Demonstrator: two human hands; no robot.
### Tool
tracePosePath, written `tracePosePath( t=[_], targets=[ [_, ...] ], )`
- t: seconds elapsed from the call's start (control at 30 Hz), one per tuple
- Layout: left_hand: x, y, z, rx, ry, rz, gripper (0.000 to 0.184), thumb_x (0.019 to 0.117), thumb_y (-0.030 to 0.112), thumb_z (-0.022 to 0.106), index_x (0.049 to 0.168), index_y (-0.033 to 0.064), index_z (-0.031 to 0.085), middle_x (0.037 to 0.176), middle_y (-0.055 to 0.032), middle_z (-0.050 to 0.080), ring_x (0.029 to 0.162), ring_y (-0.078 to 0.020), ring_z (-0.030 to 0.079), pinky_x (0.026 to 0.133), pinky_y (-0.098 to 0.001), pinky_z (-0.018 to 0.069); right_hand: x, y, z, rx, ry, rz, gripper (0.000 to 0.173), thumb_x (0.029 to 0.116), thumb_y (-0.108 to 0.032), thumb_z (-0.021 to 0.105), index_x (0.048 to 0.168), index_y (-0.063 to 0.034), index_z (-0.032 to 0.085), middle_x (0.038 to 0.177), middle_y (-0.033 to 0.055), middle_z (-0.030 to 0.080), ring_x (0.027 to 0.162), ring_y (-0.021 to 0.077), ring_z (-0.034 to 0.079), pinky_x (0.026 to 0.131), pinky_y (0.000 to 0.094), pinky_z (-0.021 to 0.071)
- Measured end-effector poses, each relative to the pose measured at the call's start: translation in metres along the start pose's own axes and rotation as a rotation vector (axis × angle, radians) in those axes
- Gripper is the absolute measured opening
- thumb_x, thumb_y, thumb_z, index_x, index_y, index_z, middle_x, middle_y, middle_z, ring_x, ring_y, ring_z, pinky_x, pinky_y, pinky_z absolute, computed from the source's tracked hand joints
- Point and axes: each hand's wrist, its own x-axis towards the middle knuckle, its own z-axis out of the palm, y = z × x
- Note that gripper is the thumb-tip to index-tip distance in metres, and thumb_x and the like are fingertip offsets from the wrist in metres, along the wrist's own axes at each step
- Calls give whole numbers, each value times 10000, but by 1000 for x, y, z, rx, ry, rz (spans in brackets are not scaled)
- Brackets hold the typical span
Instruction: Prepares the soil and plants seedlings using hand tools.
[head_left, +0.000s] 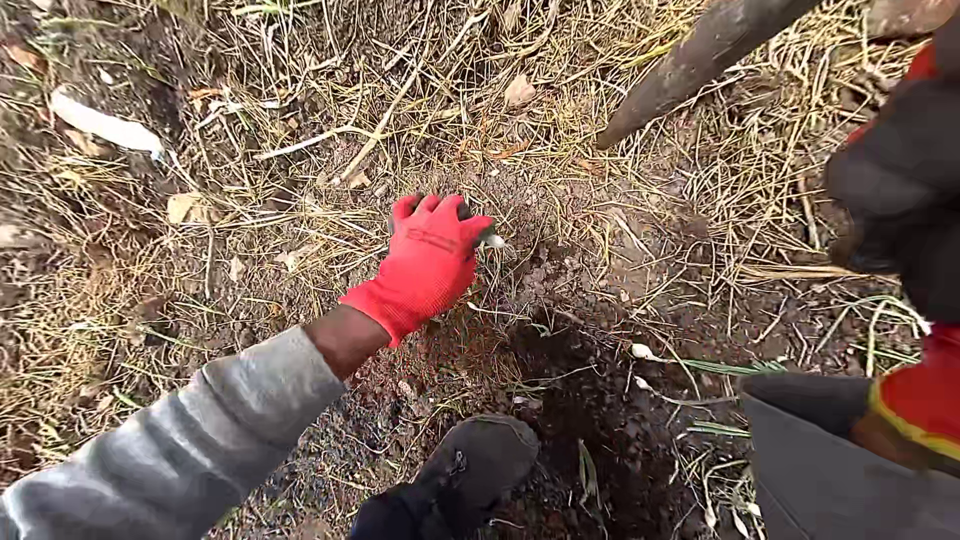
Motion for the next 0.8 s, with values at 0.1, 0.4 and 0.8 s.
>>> tracePosePath(
  t=[0.1,0.4,0.8],
  targets=[
    [51,20,-21,152,-85,0,322,920,162,652,1217,243,747,1219,-168,684,1205,-409,599,1068,-668,347,-27,68,122,-357,107,442,268,951,-300,664,1086,-69,665,869,118,660,763,250,659,681,507,546],
    [48,50,57,65,-263,201,404,897,270,762,1289,182,718,1371,-199,623,1334,-449,526,1167,-724,265,-191,-18,3,-214,197,351,210,972,-141,655,1135,-17,700,903,35,722,732,60,674,633,261,596],
    [-37,39,85,92,-494,-134,368,918,130,714,1278,58,687,1403,-265,556,1234,-453,592,998,-621,511,-228,54,51,-456,-20,881,388,981,-338,641,1264,-73,651,1033,163,711,980,330,692,877,577,536]
  ],
)
